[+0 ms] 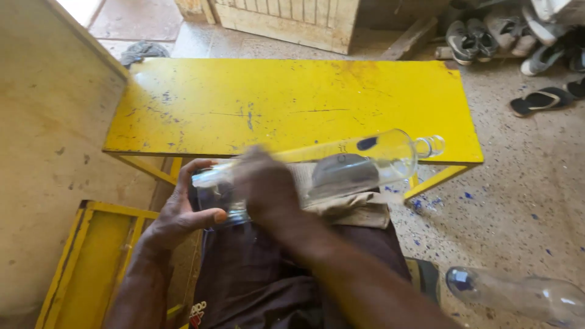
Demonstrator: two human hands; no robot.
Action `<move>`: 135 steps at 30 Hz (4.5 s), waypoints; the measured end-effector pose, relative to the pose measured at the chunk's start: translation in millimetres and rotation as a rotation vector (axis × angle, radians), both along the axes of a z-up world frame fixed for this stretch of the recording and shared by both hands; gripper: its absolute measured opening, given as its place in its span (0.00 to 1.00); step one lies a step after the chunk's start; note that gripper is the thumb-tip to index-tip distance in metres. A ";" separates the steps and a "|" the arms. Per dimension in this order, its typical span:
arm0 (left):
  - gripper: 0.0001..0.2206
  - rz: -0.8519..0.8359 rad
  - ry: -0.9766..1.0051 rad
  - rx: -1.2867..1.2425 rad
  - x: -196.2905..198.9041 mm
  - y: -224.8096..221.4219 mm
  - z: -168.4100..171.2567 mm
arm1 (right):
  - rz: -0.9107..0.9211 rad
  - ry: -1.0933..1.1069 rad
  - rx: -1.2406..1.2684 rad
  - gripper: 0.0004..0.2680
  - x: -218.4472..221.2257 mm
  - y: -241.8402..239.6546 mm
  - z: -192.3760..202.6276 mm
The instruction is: Polishing a large glass bottle with a cloth on a yellow table.
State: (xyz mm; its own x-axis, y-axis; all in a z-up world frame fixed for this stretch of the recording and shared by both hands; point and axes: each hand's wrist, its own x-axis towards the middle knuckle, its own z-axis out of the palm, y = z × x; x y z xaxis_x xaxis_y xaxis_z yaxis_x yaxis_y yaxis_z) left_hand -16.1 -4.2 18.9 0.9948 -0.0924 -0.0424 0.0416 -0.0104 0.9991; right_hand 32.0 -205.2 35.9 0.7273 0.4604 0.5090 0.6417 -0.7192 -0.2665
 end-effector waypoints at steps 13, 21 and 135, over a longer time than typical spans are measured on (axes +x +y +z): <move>0.53 -0.020 0.012 0.277 -4.0 -16.0 7.0 | -0.033 0.245 -0.060 0.20 -6.0 -15.1 13.6; 0.54 0.013 -0.049 0.046 -10.4 -6.9 9.7 | -0.333 0.591 0.193 0.09 39.4 -177.6 10.8; 0.43 0.072 -0.478 1.398 -27.8 -159.8 27.2 | -0.626 0.806 0.137 0.26 19.1 -236.2 62.2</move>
State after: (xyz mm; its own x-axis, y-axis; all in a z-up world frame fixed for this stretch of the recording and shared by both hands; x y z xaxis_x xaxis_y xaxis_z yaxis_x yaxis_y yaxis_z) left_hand -43.8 -164.0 46.1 0.9401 -0.2046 0.2726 -0.2389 -0.9660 0.0988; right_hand 51.0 -441.4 98.0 0.9656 -0.1441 -0.2166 -0.2434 -0.7943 -0.5567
